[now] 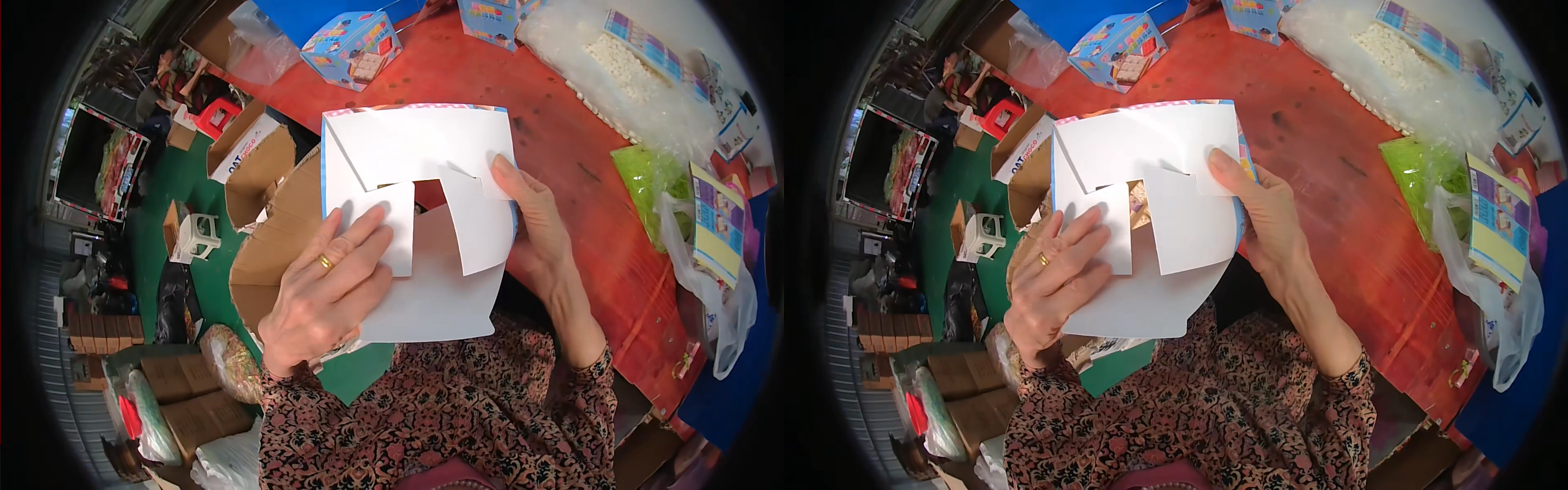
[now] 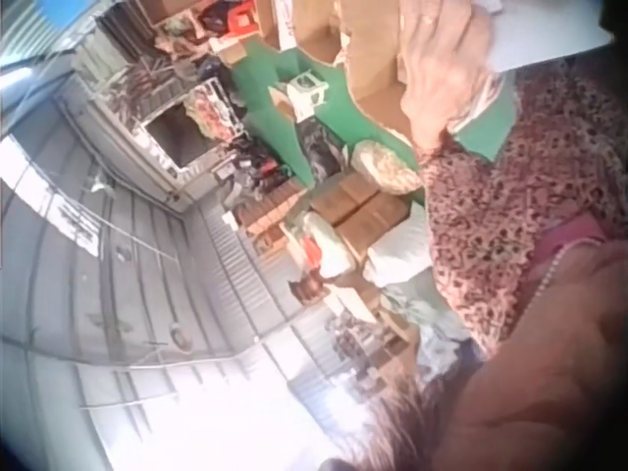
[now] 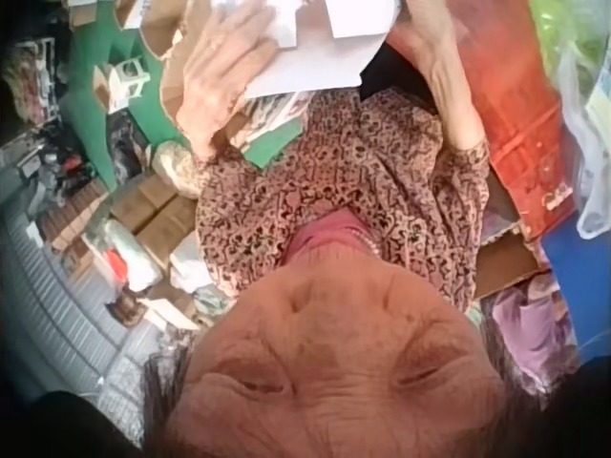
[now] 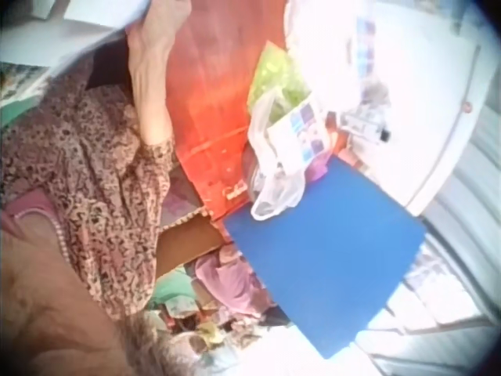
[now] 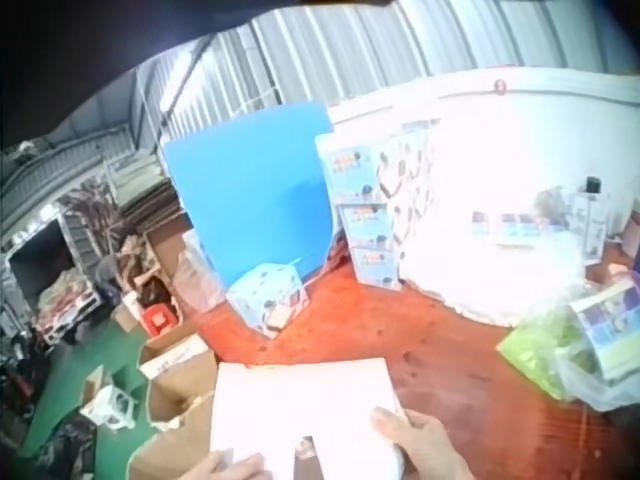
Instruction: Assemble and fold a printed cardboard toy box on a workbench.
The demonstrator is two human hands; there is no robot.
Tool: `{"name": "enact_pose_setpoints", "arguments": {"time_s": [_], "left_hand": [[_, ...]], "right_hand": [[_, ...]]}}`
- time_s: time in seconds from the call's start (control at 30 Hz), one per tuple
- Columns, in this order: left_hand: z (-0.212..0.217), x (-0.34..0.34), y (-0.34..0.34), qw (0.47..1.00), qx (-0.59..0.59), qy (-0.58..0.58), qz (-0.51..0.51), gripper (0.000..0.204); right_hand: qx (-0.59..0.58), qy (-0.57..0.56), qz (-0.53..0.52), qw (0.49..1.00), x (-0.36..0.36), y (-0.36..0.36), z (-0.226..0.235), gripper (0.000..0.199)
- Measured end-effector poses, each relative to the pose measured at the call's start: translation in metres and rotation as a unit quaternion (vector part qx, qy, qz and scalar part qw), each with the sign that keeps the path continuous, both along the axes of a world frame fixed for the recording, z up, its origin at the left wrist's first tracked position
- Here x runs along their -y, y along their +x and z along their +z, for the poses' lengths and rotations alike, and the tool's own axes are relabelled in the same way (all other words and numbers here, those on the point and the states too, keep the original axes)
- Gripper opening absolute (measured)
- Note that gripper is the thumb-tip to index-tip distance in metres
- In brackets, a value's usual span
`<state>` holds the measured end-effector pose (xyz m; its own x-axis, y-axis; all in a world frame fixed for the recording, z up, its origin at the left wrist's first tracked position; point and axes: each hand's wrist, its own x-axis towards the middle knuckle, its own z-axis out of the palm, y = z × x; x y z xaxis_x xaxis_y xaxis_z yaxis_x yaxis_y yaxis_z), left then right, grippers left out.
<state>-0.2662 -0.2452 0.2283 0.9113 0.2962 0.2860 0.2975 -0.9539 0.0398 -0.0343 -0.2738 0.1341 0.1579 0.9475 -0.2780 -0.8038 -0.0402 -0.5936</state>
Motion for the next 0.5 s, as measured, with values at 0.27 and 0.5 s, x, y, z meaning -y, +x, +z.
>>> {"name": "enact_pose_setpoints", "arguments": {"time_s": [0.27,0.5], "left_hand": [[-0.009,-0.018,-0.002,0.998,-0.011,-0.061,-0.004,0.032],[-0.022,-0.028,-0.014,0.995,-0.027,-0.099,0.004,0.041]], "right_hand": [[0.018,-0.004,0.049,0.999,-0.008,0.005,-0.017,0.052],[0.081,-0.018,0.144,0.986,-0.007,0.005,-0.024,0.054]]}}
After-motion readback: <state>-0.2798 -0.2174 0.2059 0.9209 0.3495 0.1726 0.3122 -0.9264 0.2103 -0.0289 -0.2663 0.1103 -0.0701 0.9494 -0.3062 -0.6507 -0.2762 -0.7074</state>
